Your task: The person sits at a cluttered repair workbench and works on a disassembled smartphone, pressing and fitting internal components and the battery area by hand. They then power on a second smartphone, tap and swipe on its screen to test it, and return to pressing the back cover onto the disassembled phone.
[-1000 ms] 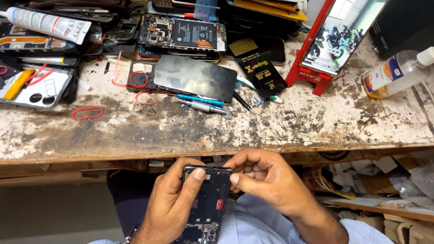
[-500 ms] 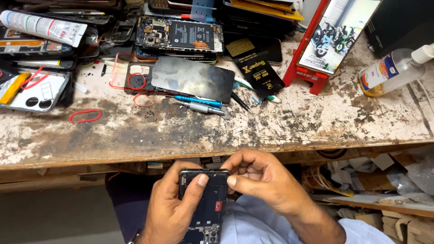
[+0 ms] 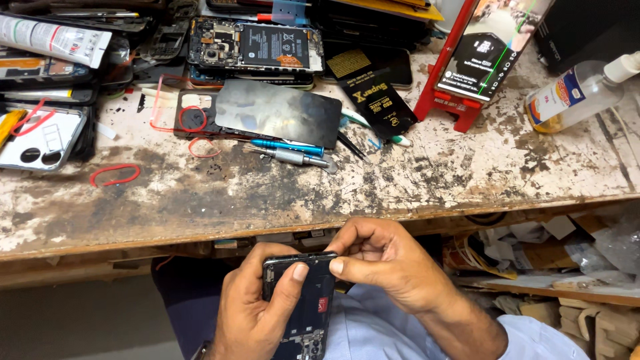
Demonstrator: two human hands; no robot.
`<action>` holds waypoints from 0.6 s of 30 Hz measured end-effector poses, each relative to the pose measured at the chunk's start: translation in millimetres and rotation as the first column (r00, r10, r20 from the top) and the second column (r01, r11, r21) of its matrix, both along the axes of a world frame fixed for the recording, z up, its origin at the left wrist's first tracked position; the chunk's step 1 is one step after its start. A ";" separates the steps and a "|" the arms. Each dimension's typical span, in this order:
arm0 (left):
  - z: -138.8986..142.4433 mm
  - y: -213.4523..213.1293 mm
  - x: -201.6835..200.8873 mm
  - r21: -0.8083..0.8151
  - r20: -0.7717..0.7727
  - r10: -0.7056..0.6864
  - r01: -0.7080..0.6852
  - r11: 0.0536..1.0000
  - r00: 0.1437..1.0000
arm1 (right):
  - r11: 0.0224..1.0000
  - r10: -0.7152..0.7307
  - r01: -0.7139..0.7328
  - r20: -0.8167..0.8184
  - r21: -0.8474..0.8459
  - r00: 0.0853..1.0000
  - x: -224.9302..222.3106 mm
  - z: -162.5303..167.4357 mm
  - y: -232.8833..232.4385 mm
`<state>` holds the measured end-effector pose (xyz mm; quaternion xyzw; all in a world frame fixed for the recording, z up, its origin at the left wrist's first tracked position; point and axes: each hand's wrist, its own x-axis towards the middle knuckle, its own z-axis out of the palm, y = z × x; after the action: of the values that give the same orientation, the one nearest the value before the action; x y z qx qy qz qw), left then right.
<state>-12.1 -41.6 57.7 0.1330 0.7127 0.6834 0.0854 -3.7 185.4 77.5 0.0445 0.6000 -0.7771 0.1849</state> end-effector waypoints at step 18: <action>-9.0 1.1 2.6 0.010 0.152 0.112 -0.115 0.993 0.982 | 0.996 -0.049 0.047 -0.015 -0.080 0.999 2.2 -10.3 -10.4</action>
<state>-9.6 -40.6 48.7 0.0408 0.7040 0.7021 0.0990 -1.5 175.1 67.2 0.0447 0.5687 -0.8050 0.1627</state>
